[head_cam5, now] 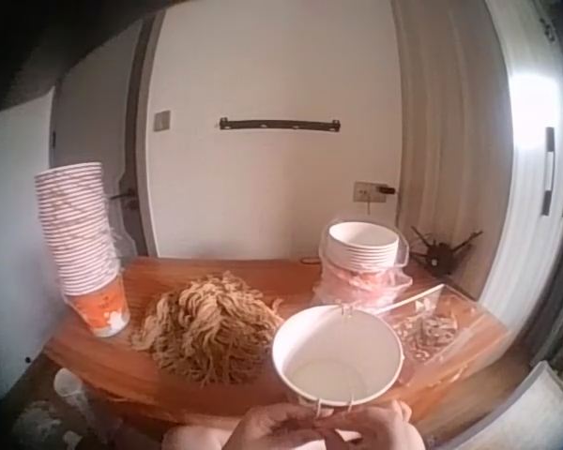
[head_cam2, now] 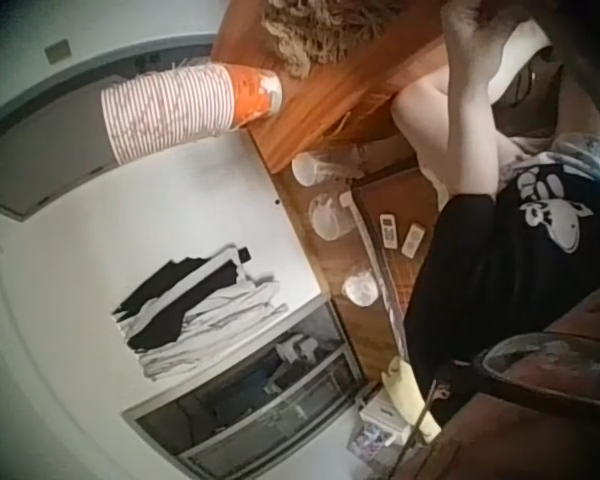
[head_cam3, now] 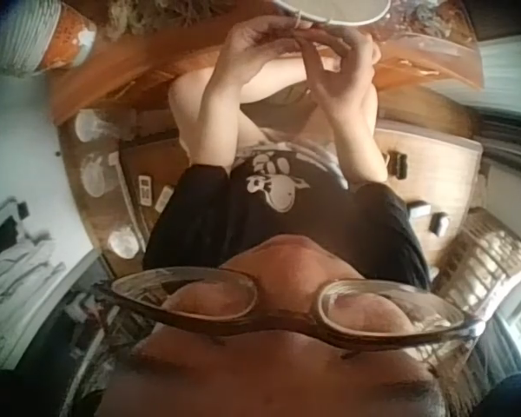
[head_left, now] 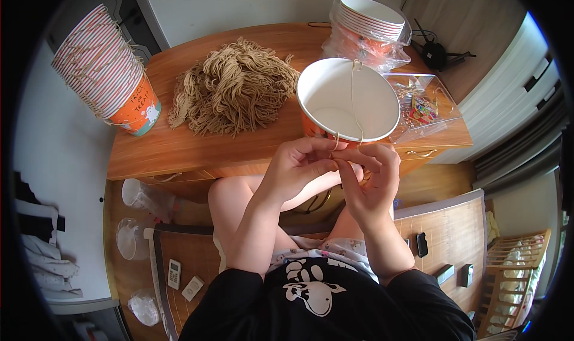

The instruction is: Assembling paper buckets by attaching string handles.

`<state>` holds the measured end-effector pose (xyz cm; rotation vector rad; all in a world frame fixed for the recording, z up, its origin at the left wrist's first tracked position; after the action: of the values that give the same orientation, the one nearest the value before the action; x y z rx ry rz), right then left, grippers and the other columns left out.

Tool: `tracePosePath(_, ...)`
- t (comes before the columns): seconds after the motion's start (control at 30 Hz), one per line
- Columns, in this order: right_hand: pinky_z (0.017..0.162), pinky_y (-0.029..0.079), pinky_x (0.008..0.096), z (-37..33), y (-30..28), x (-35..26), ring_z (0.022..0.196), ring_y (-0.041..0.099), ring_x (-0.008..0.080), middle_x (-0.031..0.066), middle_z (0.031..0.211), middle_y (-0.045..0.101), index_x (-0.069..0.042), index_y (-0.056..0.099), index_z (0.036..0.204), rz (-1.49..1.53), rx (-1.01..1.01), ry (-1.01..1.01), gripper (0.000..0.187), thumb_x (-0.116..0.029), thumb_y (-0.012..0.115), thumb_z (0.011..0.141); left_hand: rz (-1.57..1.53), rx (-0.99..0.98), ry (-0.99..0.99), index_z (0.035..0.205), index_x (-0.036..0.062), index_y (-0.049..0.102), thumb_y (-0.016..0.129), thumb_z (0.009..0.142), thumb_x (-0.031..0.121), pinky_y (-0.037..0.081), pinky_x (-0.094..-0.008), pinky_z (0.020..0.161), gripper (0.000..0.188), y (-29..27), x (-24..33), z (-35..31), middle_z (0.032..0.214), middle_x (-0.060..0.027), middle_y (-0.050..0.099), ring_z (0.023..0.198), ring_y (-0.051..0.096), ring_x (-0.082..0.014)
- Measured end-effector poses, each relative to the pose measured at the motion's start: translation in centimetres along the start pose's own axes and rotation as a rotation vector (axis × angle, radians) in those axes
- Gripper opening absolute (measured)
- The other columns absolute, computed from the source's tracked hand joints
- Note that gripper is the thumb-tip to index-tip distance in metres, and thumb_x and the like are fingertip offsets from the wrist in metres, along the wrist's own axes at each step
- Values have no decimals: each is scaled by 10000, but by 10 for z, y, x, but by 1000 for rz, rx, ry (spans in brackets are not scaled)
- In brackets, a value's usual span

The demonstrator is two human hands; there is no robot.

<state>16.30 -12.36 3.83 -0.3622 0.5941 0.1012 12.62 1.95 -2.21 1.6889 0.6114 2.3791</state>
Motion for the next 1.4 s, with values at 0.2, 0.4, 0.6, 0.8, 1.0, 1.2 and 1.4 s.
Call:
tracePosePath(0.2, 903, 336, 348, 0, -5, 4, 946, 608, 153, -51, 1027, 733, -109, 630, 1130, 41, 21, 10, 394, -39, 832, 800, 114, 8, -24, 1181, -28, 700, 703, 934, -27, 573, -279, 902, 247, -6, 2, 2, 1154, -92, 731, 978, 692, -129)
tracePosePath(0.4, 901, 343, 351, 6, -4, -2, 950, 616, 162, -53, 1023, 747, -123, 630, 1101, -40, -36, -16, 364, -38, 825, 805, 11, -39, 11, 1214, -16, 668, 675, 977, 36, 538, -295, 946, 243, -1, 2, 3, 1185, -78, 710, 1038, 656, -114)
tracePosePath(0.6, 881, 365, 348, 14, -5, -15, 940, 622, 179, -58, 1030, 736, -148, 646, 1105, -163, -98, -152, 378, -49, 835, 794, -127, 6, -20, 1189, -10, 653, 656, 1002, 66, 528, -292, 947, 201, 3, 3, 4, 1170, -70, 697, 1052, 640, -109)
tracePosePath(0.8, 841, 396, 345, 17, -6, -37, 913, 604, 194, -64, 1009, 723, -162, 661, 1176, -310, -108, -313, 446, -43, 839, 785, 22, 34, -22, 1136, 2, 640, 657, 1009, 84, 521, -267, 908, 152, -2, 7, 4, 1108, -51, 688, 1006, 637, -97)
tracePosePath(1.0, 862, 371, 360, 35, -6, -52, 917, 581, 181, -76, 974, 715, -165, 678, 1165, -347, -84, -465, 408, -65, 818, 795, 154, 108, 134, 1104, 16, 644, 657, 1000, 72, 497, -245, 817, 119, -3, 20, 2, 1029, -34, 692, 917, 639, -81)
tracePosePath(1.2, 888, 348, 376, 58, 9, -59, 939, 575, 174, -76, 949, 708, -180, 691, 1156, -333, -210, -520, 341, -146, 771, 826, 577, 255, 354, 1052, 11, 654, 673, 949, 12, 477, -252, 730, 105, -1, 48, -8, 943, -49, 684, 790, 606, -82)
tracePosePath(1.4, 905, 364, 381, 65, 20, -56, 943, 583, 194, -63, 931, 711, -165, 701, 1139, -321, -282, -518, 329, -124, 771, 820, 539, 271, 381, 1044, 4, 652, 677, 931, -16, 476, -248, 710, 117, 1, 50, -10, 923, -44, 674, 773, 589, -82)
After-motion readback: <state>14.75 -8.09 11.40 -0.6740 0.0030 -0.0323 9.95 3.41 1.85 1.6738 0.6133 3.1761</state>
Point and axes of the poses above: each hand's wrist, its own z-axis towards the middle knuckle, its own y-axis out of the palm, x = y × z, the point moved 9 cm from there along z, towards the middle knuckle
